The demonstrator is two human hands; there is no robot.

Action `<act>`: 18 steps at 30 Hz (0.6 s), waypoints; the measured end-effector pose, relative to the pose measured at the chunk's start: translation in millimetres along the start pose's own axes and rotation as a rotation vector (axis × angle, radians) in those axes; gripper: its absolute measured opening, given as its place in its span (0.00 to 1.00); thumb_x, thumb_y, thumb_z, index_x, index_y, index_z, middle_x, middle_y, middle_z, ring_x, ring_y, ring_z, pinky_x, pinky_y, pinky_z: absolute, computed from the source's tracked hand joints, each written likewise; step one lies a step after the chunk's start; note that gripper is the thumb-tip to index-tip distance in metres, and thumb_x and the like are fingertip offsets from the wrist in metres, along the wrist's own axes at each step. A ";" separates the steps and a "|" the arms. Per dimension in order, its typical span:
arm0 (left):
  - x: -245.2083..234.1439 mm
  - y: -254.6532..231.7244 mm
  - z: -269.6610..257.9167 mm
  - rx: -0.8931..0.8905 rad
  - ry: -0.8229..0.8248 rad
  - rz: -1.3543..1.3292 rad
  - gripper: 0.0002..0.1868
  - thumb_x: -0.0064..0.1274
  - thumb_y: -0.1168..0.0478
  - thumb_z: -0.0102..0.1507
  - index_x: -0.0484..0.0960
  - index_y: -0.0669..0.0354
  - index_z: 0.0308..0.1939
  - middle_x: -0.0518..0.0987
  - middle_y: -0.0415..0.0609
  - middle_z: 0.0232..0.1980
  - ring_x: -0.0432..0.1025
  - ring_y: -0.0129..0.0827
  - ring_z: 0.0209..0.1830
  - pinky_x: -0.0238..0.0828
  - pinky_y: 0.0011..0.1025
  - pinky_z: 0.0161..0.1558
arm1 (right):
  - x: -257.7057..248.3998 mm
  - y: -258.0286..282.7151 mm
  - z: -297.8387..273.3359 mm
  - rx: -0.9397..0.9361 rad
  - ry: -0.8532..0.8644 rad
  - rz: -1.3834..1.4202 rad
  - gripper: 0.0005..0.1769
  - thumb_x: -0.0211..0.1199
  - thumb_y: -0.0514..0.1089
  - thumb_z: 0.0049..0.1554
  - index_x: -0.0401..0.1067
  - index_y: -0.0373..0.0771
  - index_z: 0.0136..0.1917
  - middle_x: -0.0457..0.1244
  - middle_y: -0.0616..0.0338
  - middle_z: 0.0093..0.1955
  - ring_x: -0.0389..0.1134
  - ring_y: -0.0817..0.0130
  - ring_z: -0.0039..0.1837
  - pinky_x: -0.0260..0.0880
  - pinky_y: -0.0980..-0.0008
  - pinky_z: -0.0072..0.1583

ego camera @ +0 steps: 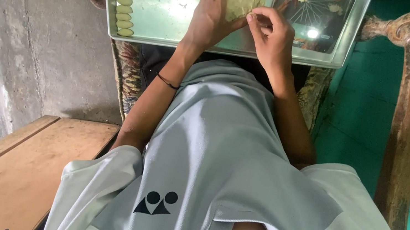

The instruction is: Portioning dough into small balls using a digital scale for weight consistency.

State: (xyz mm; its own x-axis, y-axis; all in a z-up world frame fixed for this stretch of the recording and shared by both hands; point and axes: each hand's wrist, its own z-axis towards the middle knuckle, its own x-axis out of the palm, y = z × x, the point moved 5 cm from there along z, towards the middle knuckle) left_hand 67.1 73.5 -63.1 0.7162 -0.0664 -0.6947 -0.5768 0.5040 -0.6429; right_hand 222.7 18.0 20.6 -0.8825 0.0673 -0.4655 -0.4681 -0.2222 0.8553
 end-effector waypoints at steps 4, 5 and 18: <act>1.6 3.3 -0.6 -0.002 0.009 0.009 0.59 0.75 0.38 0.69 0.43 0.62 0.79 0.57 0.60 0.77 0.59 0.54 0.77 0.69 0.49 0.76 | 2.0 -5.1 -4.0 0.015 -0.006 0.048 0.07 0.64 0.37 0.67 0.71 0.31 0.56 0.68 0.44 0.55 0.73 0.56 0.56 0.85 0.59 0.55; 0.0 1.0 -1.1 -0.005 0.013 0.008 0.59 0.75 0.38 0.69 0.43 0.62 0.79 0.57 0.60 0.77 0.59 0.54 0.77 0.69 0.49 0.76 | 2.1 -4.9 -5.3 0.020 -0.005 0.049 0.07 0.64 0.37 0.67 0.71 0.31 0.56 0.68 0.44 0.55 0.73 0.56 0.56 0.85 0.59 0.55; -3.3 -1.0 -2.9 0.018 -0.020 0.008 0.59 0.75 0.38 0.70 0.43 0.59 0.79 0.59 0.58 0.76 0.60 0.52 0.77 0.69 0.46 0.76 | 1.3 -4.0 -6.4 -0.011 0.015 0.001 0.09 0.60 0.41 0.69 0.71 0.32 0.56 0.67 0.46 0.55 0.72 0.58 0.55 0.83 0.63 0.50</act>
State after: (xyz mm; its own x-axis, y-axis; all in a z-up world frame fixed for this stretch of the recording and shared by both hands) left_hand 64.2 70.7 -61.2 0.7191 -0.0453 -0.6934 -0.5756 0.5202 -0.6309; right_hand 223.7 12.8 15.1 -0.8823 0.0526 -0.4678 -0.4663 -0.2330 0.8534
